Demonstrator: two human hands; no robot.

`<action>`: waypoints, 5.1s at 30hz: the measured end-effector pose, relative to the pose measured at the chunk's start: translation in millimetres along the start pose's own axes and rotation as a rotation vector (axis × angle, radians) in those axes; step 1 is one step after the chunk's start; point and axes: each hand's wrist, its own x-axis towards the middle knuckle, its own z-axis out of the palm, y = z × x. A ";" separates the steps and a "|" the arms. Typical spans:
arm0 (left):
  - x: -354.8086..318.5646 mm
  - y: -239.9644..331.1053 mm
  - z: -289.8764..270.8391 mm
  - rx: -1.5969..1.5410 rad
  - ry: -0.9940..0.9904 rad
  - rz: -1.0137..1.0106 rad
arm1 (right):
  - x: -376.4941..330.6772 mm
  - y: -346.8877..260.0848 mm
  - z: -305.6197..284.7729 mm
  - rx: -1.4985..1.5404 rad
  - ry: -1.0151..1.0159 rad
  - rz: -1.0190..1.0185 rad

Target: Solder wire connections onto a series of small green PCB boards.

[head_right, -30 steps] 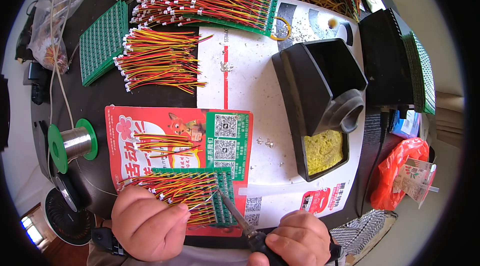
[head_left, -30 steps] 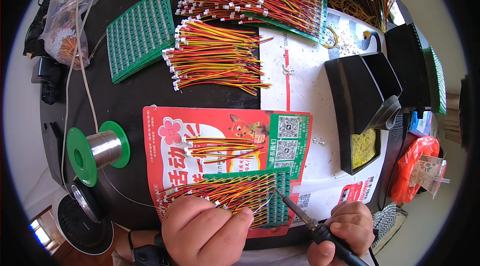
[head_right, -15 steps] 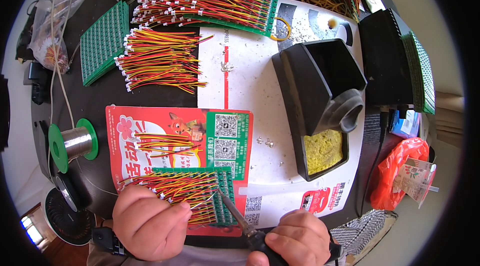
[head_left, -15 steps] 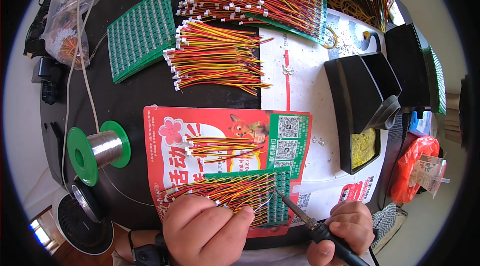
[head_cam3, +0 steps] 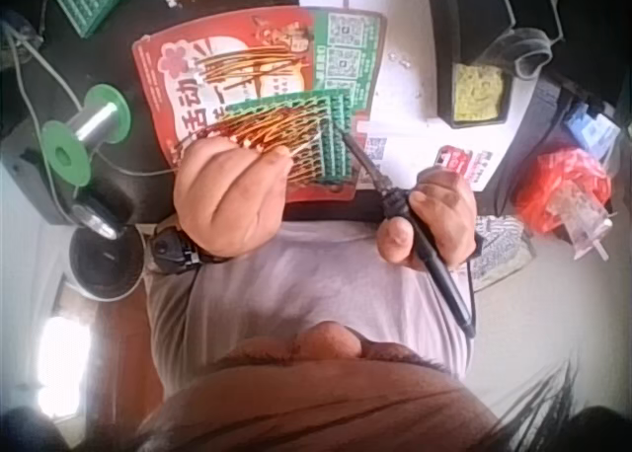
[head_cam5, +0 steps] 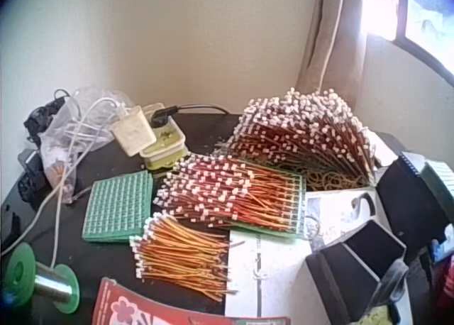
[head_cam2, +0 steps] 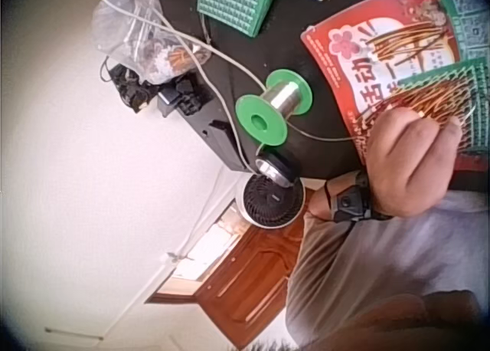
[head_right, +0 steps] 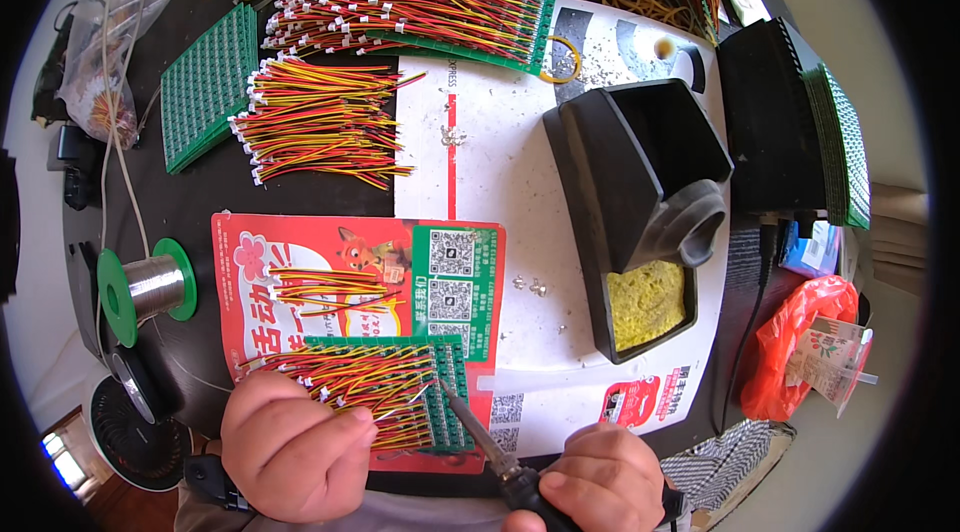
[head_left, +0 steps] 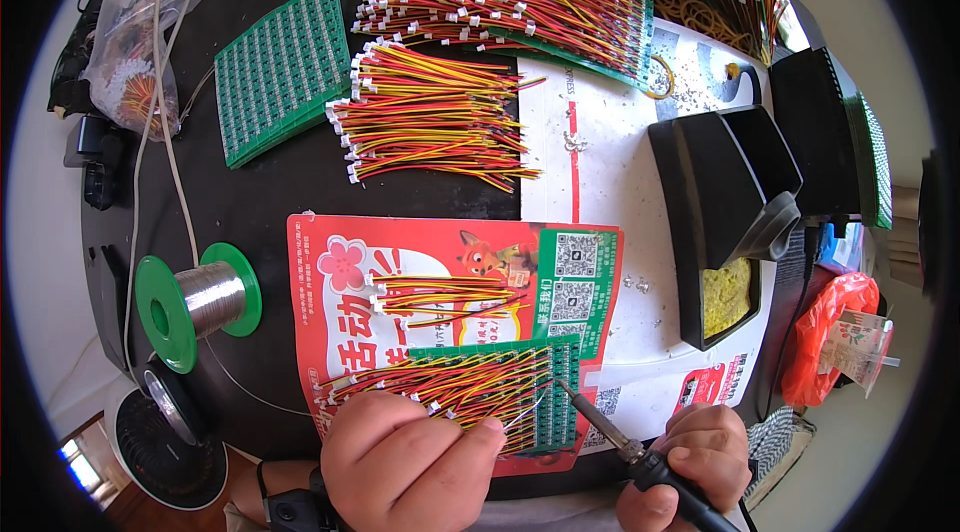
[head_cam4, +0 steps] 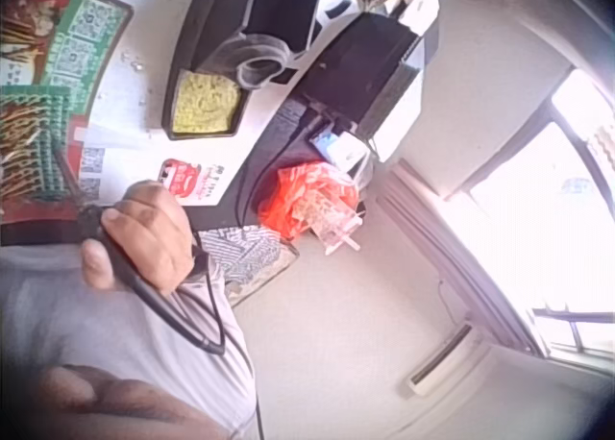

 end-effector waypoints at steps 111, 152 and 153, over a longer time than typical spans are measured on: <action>11.5 5.0 -0.7 -0.049 -0.065 -0.001 | 29.2 -0.8 -1.2 0.230 -0.097 -0.118; 10.5 2.6 1.7 -0.045 -0.056 0.010 | 29.8 0.5 -1.6 0.245 -0.125 -0.127; 10.8 2.9 1.2 -0.047 -0.066 0.014 | 30.2 0.5 -1.7 0.246 -0.124 -0.127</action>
